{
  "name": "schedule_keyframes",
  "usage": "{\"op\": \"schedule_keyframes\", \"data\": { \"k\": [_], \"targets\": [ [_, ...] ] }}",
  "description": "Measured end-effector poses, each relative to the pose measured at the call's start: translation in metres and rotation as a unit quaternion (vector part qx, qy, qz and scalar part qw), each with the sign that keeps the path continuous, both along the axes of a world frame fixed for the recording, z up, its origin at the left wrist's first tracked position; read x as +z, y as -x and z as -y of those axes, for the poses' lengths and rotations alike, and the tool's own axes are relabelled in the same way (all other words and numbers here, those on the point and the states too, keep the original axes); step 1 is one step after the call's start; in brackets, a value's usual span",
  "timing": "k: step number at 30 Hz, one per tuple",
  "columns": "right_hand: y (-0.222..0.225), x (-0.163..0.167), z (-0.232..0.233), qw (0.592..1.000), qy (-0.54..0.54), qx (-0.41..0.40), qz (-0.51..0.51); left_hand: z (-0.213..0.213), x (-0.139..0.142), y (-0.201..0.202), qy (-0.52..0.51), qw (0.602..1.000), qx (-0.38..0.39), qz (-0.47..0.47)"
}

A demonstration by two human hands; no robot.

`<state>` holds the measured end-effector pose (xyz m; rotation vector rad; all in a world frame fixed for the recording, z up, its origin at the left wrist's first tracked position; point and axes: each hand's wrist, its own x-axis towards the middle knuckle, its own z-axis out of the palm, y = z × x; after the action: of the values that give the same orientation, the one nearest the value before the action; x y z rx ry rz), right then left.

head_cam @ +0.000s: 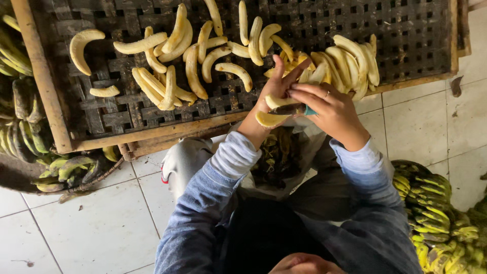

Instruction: The person sits at a slatted wooden tray and peels bananas one at a time using a small knife, cutting the peel and pulling it off by hand. Peeled bananas are placed on the left side of the tray and discarded peels accumulate in a pile on the right, with peels also dropped into a bag below.

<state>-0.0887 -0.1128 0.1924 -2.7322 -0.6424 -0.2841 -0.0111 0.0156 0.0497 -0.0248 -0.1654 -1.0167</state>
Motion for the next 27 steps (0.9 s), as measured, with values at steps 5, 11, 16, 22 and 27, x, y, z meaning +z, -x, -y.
{"op": "schedule_keyframes", "data": {
  "k": [5,11,16,22,27],
  "targets": [
    [0.005,-0.022,0.017,1.0,-0.016,0.024,-0.01,-0.004,0.004,0.005,-0.184,0.98,-0.046,-0.065],
    [-0.01,-0.088,0.072,0.926,-0.253,-0.084,-0.266,0.005,-0.003,0.015,-0.266,0.944,-0.043,-0.191],
    [-0.035,-0.127,0.157,0.807,-0.347,-0.37,-0.303,0.015,-0.027,0.003,-0.469,0.867,0.128,-0.109],
    [-0.051,-0.142,0.174,0.888,-0.233,-0.35,-0.184,-0.007,-0.03,-0.011,-0.49,0.842,0.2,-0.105],
    [-0.065,-0.122,0.138,0.95,0.009,-0.308,0.049,-0.027,-0.013,-0.026,-0.485,0.816,0.254,-0.185]
  ]
}}
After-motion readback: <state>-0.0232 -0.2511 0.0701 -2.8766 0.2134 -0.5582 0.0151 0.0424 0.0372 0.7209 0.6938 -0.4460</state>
